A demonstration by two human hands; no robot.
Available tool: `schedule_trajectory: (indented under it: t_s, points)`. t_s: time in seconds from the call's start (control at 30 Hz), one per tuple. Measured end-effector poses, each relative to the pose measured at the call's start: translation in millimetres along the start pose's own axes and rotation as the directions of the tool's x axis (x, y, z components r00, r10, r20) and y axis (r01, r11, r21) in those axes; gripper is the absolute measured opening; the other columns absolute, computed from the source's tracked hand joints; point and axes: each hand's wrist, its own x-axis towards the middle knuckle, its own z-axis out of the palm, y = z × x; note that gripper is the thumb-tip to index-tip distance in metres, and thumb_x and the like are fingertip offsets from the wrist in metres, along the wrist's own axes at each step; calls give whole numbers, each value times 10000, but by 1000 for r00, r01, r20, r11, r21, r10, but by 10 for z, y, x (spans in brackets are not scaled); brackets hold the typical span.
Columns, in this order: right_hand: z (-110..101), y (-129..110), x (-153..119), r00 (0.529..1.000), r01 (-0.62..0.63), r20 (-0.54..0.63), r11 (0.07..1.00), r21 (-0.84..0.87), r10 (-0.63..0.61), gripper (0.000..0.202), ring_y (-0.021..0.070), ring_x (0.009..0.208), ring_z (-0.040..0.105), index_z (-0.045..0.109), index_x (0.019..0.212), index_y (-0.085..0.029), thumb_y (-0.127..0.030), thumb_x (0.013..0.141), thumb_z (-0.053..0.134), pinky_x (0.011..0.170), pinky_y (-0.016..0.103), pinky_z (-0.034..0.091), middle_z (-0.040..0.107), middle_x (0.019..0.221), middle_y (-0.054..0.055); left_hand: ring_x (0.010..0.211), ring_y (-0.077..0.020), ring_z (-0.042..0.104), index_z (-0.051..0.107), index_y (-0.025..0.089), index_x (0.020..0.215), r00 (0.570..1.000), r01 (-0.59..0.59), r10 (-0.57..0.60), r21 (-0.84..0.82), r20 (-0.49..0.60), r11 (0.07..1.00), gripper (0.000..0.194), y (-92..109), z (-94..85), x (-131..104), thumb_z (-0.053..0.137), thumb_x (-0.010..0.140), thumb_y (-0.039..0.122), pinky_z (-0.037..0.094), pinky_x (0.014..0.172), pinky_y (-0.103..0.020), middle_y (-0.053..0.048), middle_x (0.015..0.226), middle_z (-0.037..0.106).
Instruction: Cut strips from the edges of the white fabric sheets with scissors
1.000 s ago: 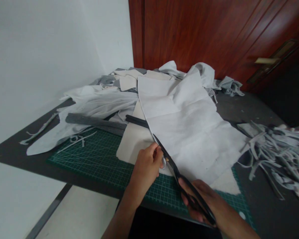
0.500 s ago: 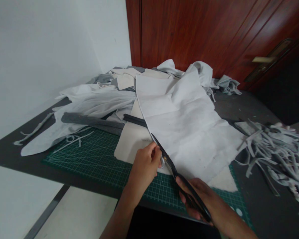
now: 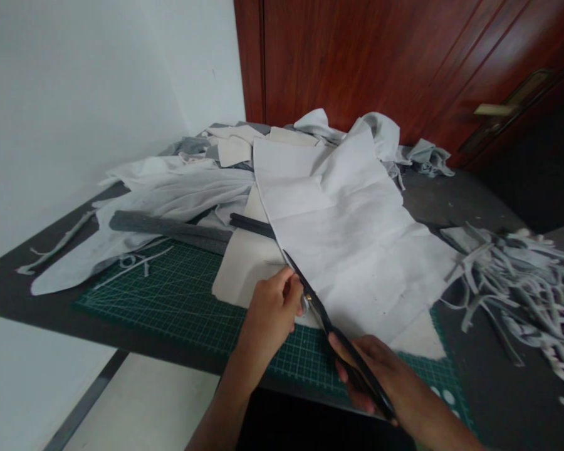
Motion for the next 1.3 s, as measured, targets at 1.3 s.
schedule_trajectory:
  t_s: [1.3]
  points:
    - [-44,46,32,999,1,42,1000,0,-1,712,58,392,331,566,717,-202,-890,833,421,405,207,251,442,445,-50,334,-71,495,526,206,742,1000,-16,16,32,8,999,307,0,-3,-2,423,998,339,385,377,-183,55,543,600]
